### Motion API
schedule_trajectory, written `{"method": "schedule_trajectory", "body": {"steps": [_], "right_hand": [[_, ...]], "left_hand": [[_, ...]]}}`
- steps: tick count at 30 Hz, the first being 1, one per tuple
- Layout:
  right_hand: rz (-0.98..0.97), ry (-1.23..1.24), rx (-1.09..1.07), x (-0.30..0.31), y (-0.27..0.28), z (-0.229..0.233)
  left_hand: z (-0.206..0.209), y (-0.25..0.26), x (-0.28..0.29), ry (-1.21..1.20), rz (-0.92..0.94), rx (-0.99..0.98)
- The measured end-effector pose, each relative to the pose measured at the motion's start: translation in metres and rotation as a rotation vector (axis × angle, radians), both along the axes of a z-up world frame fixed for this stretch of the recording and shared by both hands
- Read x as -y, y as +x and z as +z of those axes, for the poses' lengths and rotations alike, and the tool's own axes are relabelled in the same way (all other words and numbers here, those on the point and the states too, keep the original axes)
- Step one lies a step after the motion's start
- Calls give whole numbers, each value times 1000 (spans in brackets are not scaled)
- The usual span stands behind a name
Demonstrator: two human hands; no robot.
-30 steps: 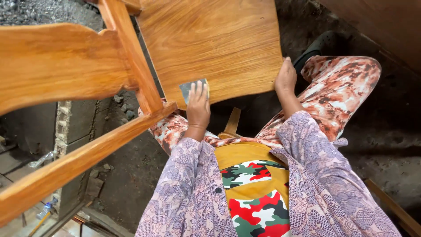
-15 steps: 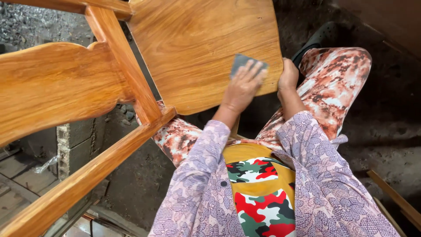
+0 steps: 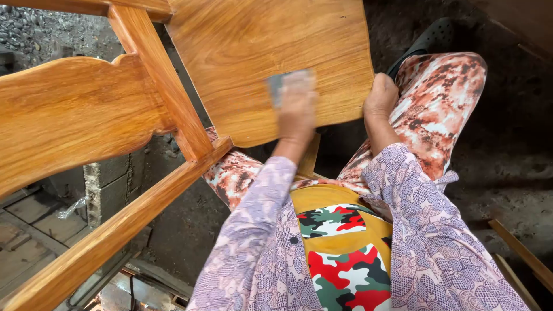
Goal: Sanding the surface of a wooden chair using sandpaper
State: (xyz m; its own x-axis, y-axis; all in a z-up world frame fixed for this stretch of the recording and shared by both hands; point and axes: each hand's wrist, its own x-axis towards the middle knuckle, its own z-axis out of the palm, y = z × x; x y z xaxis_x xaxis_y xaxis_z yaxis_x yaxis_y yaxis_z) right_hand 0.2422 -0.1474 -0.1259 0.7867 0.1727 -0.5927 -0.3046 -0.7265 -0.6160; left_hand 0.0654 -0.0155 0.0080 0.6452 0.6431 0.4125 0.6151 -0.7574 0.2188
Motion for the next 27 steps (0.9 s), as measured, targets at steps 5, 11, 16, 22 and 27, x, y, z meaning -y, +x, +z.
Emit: {"method": "schedule_trajectory", "body": {"steps": [5, 11, 16, 22, 27], "right_hand": [[9, -15, 26, -7, 2, 12], [-26, 30, 39, 4, 2, -39], [-53, 22, 7, 4, 5, -39], [-33, 29, 42, 6, 6, -29], [-19, 45, 118, -6, 4, 5]], "left_hand": [[-16, 56, 59, -225, -209, -103], [12, -52, -20, -172, 2, -86], [14, -130, -52, -212, 452, -2], [14, -34, -27, -313, 585, 186], [-11, 64, 54, -240, -109, -19]]}}
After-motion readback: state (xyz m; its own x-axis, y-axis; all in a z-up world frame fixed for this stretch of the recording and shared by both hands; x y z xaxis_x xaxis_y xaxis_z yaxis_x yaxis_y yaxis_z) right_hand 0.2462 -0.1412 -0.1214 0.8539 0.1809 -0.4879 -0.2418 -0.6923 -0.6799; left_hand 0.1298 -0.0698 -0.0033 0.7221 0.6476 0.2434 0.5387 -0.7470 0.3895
